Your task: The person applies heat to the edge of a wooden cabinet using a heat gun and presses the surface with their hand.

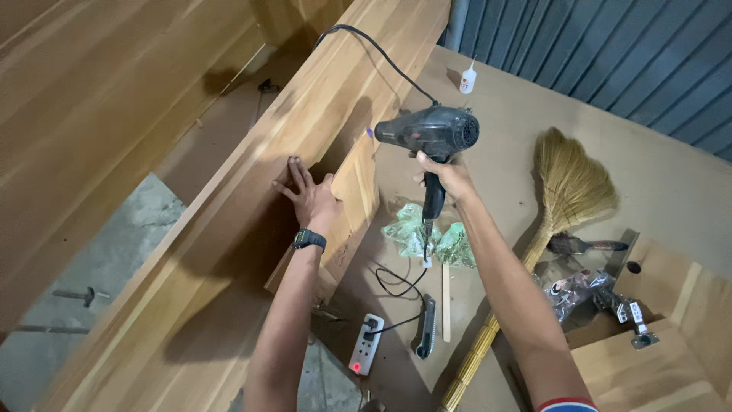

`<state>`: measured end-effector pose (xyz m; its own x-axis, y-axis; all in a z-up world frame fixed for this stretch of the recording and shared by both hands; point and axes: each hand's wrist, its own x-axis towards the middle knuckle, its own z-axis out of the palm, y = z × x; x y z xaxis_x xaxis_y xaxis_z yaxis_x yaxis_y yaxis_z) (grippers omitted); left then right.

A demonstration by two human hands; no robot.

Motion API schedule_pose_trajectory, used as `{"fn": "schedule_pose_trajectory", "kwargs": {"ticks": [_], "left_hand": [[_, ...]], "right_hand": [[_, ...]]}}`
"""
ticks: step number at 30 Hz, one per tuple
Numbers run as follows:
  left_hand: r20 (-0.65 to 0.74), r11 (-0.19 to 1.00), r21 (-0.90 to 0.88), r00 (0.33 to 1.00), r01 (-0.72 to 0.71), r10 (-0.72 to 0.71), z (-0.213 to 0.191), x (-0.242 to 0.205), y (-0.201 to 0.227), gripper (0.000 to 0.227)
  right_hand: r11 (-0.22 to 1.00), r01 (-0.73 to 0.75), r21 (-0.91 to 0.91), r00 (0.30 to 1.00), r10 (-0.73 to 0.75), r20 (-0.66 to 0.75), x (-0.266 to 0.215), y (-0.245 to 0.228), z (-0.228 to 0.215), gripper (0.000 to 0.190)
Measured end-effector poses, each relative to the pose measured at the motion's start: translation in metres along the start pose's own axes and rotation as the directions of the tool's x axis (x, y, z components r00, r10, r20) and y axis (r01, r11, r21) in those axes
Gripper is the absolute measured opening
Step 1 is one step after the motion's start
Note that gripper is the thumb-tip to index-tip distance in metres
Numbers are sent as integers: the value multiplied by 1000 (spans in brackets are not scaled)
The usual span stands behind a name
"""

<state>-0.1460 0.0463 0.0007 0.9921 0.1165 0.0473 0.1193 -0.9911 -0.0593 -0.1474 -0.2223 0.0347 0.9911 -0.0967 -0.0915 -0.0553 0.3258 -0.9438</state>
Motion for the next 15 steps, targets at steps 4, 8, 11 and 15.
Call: {"fn": "schedule_pose_trajectory", "kwargs": {"ticks": [4, 8, 11, 15], "left_hand": [[5, 999, -37, 1000, -4, 5, 2, 4, -2, 62], [-9, 998, -52, 1000, -17, 16, 4, -2, -2, 61], [-14, 1000, 8, 1000, -18, 18, 0, -3, -2, 60], [-16, 999, -37, 1000, -24, 24, -10, -6, -1, 62]], "right_hand": [[999, -32, 1, 999, 32, -28, -6, -7, -2, 60], [999, -15, -33, 1000, 15, 22, -3, 4, -12, 67], [999, -6, -32, 1000, 7, 14, -10, -6, -3, 62], [994, -17, -106, 999, 22, 50, -13, -20, 5, 50]]}}
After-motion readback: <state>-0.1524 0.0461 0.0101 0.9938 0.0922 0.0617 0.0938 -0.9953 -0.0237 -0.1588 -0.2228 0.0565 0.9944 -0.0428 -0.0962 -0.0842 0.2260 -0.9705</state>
